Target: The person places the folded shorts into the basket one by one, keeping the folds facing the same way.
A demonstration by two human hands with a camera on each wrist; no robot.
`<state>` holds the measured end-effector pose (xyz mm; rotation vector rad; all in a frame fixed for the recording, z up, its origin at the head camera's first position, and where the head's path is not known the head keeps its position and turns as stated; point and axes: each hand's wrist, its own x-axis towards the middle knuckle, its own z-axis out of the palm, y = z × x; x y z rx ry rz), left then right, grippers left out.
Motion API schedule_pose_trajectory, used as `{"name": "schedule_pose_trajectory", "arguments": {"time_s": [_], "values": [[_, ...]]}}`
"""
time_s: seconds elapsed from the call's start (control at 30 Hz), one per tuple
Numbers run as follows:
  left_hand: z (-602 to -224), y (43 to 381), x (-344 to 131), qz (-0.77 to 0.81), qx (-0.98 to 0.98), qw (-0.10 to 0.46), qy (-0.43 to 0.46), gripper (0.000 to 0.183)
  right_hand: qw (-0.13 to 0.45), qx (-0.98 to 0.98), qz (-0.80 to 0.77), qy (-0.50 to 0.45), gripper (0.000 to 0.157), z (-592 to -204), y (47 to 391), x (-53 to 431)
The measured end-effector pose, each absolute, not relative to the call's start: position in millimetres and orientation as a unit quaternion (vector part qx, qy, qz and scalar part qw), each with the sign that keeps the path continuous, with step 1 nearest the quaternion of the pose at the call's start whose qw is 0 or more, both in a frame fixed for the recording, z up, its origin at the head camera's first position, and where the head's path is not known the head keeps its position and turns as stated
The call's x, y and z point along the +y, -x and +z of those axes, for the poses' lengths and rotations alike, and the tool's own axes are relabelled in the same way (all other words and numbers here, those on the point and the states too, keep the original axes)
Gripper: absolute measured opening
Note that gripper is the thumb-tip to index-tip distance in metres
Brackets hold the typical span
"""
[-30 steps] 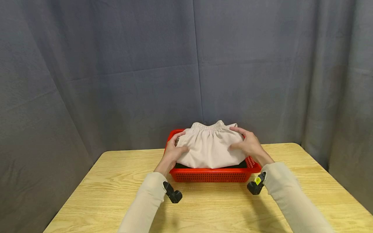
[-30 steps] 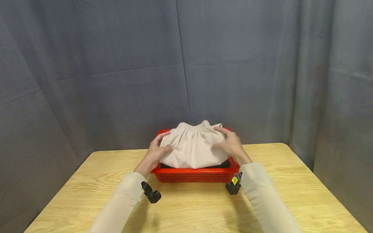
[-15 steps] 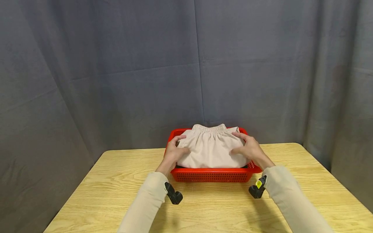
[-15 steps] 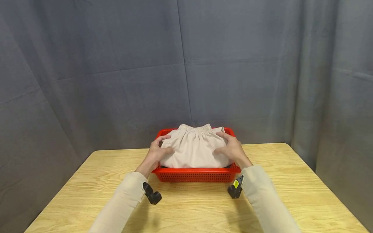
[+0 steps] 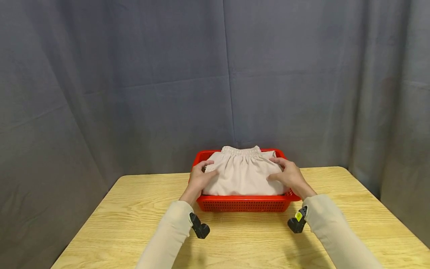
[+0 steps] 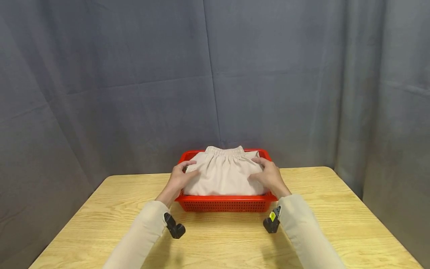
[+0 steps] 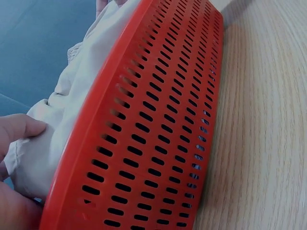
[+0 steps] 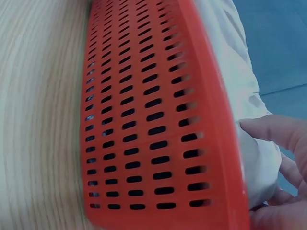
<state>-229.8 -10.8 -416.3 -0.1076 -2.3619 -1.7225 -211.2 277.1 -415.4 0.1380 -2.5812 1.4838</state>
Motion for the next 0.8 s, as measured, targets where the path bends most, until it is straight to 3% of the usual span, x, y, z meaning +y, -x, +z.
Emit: {"name": "schedule_pose_trajectory", "arguments": {"time_s": [0.37, 0.67, 0.8], "values": [[-414, 234, -14, -0.586, -0.804, 0.091, 0.046, 0.046, 0.098, -0.89, 0.44, -0.065, 0.067, -415, 214, 278], [-394, 228, -30, -0.491, -0.861, 0.1, 0.088, 0.052, 0.21, -0.905, 0.348, -0.122, 0.041, -408, 209, 286], [-385, 223, -39, -0.436, -0.884, 0.121, 0.117, 0.058, 0.242, -0.901, 0.33, -0.146, 0.037, -402, 202, 292]]}}
